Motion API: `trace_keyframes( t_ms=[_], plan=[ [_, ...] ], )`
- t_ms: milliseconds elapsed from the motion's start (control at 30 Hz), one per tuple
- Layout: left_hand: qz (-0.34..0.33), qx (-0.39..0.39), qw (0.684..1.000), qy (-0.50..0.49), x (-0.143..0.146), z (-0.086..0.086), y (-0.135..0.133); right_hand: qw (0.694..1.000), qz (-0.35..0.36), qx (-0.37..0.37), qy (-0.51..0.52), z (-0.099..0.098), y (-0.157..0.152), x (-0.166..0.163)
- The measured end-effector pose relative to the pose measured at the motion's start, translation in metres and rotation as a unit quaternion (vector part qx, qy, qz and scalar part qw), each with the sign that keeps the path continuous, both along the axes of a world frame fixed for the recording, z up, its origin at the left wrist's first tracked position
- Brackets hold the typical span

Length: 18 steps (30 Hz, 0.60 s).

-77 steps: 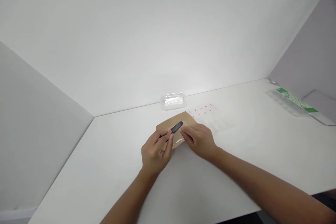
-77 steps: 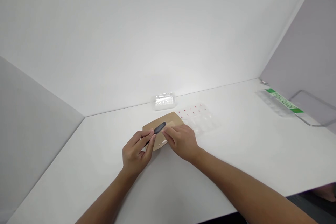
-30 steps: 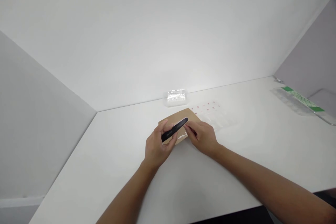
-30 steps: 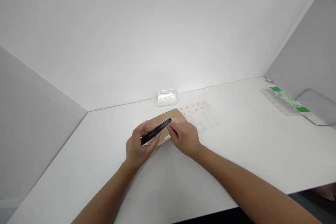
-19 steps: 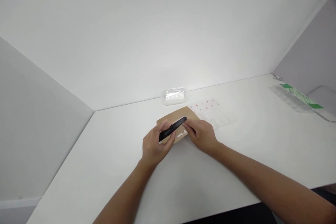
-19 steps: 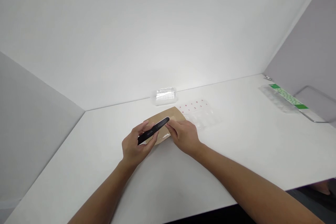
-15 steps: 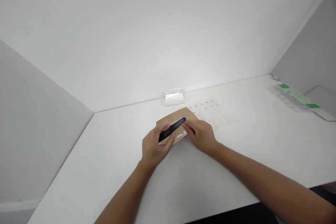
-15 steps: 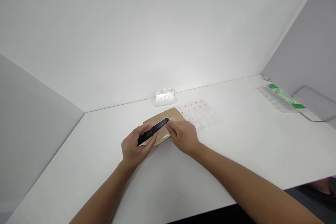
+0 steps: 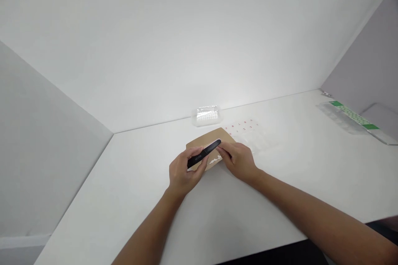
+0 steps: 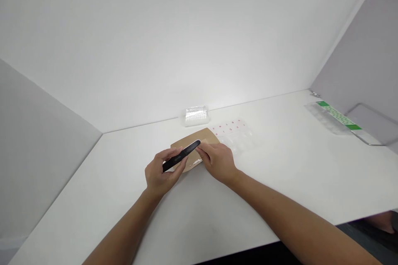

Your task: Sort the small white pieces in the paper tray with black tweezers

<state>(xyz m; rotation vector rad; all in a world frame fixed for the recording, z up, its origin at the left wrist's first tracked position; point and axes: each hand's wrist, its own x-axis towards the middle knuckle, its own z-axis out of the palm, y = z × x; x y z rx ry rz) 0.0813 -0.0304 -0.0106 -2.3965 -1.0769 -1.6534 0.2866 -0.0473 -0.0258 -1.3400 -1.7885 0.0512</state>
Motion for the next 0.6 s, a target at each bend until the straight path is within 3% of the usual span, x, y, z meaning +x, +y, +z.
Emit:
trace_keyframes(
  t_ms=[167,433,600],
  plan=[
    [0.004,-0.036,0.999,-0.009,0.0007,-0.0015,-0.0023,1.0,0.0,-0.003,0.001,0.0001,0.0003,-0.0003],
    [0.027,-0.025,0.999,0.035,-0.0011,-0.0013,-0.0022,1.0,-0.007,0.005,0.016,-0.0011,-0.0008,-0.0001],
    [0.034,-0.082,0.996,0.012,-0.0002,0.0026,-0.0051,1.0,-0.021,0.008,0.021,-0.0025,0.0005,0.0022]
  ],
)
